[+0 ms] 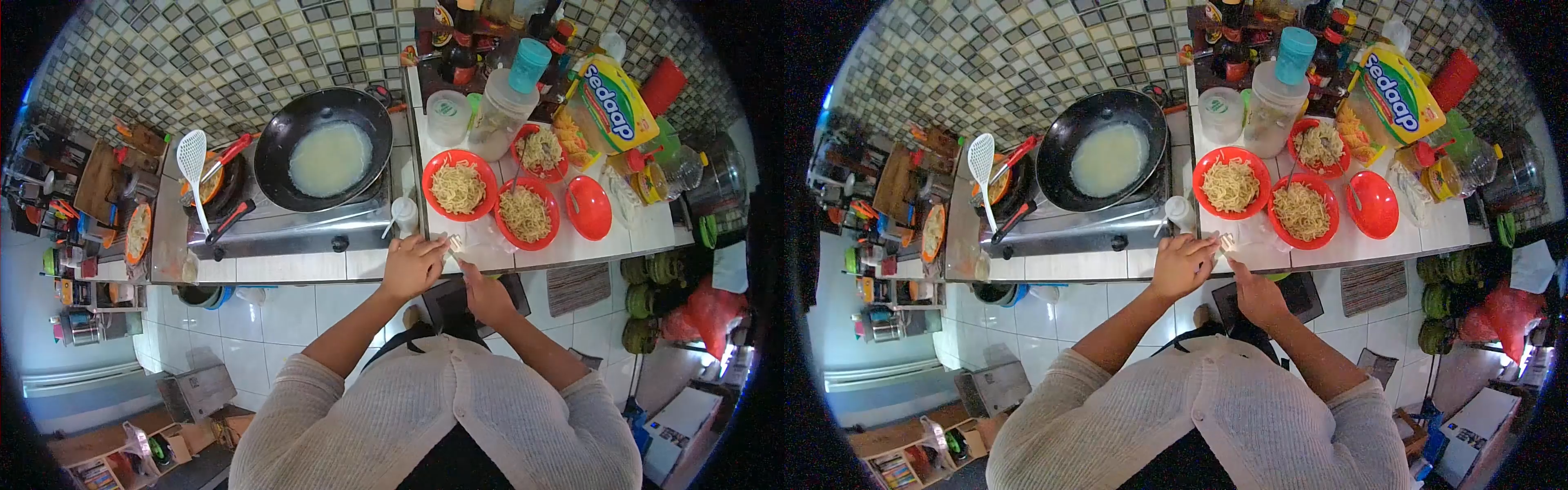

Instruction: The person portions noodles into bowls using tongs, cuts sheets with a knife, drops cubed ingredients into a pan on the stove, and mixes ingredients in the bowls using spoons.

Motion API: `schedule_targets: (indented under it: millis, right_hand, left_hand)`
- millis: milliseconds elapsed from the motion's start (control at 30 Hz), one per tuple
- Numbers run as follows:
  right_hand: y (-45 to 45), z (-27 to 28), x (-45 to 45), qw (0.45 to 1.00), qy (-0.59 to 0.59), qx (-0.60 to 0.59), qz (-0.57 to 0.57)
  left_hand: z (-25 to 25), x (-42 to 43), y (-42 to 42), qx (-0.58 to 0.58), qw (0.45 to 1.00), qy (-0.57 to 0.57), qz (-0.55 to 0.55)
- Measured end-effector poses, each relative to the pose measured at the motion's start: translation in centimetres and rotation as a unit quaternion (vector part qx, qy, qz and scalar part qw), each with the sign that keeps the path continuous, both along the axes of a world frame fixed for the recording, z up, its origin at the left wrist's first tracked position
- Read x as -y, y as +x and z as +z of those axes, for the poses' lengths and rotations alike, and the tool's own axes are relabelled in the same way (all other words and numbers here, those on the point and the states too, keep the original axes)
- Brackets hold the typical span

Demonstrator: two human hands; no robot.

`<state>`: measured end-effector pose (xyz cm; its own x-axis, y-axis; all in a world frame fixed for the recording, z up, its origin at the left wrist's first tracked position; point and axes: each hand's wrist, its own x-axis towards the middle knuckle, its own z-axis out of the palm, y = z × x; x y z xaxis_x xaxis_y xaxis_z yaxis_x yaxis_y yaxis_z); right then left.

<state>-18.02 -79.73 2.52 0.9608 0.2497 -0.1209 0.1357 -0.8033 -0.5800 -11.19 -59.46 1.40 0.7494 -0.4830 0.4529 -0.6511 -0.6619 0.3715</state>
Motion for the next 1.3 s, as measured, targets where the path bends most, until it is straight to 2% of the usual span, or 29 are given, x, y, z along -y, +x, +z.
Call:
schedule_targets:
  millis: [67,300,467,567,633,667,767,867,933,1033,1100,1167,1300]
  right_hand:
    - [0.3,1.1,-0.1,0.996,-0.026,-0.088,-0.001]
    - [0.8,1.0,-0.1,0.987,-0.101,-0.121,0.031]
    - [0.4,0.9,-0.2,0.993,-0.049,-0.109,0.007]
    - [0.4,1.4,-0.3,0.995,-0.049,-0.09,0.004]
    - [0.4,1.7,0.0,0.996,-0.025,-0.083,-0.002]
    - [0.2,1.8,0.2,0.997,-0.001,-0.08,-0.005]
    - [-0.4,1.3,1.1,0.995,0.069,-0.042,-0.063]
    - [-1.4,2.6,2.4,0.988,0.127,-0.022,-0.085]
    - [-2.1,3.8,3.5,0.987,0.124,-0.047,-0.092]
    - [-3.0,3.1,5.5,0.987,0.116,-0.059,-0.096]
    - [-3.5,2.6,7.0,0.988,0.113,-0.047,-0.096]
    - [-3.8,3.2,8.2,0.979,0.136,-0.095,-0.12]
    - [-3.8,1.6,11.0,0.991,0.098,-0.029,-0.091]
  left_hand:
    - [-0.1,-0.1,0.0,0.005,1.0,0.004,-0.003]
    - [-0.1,-0.5,-0.2,-0.022,0.998,0.061,0.005]
    - [-0.2,-0.8,-0.1,-0.017,0.998,0.066,-0.016]
    - [0.3,-0.7,-0.1,-0.023,0.999,0.017,0.021]
    - [0.4,-0.5,-0.9,-0.098,0.992,-0.029,0.08]
    - [0.3,-0.2,-1.1,-0.099,0.992,-0.028,0.08]
    - [0.5,0.5,-1.5,-0.113,0.989,-0.017,0.096]
    - [1.7,1.2,-0.8,-0.165,0.981,0.042,0.092]
    - [2.5,1.8,-0.5,-0.222,0.964,0.106,0.104]
    - [3.6,2.4,-0.4,-0.217,0.958,0.149,0.11]
    - [3.4,2.9,-0.2,-0.226,0.955,0.144,0.128]
    - [2.7,3.3,-0.2,-0.236,0.951,0.139,0.146]
    - [1.3,3.6,0.0,-0.219,0.944,0.169,0.178]
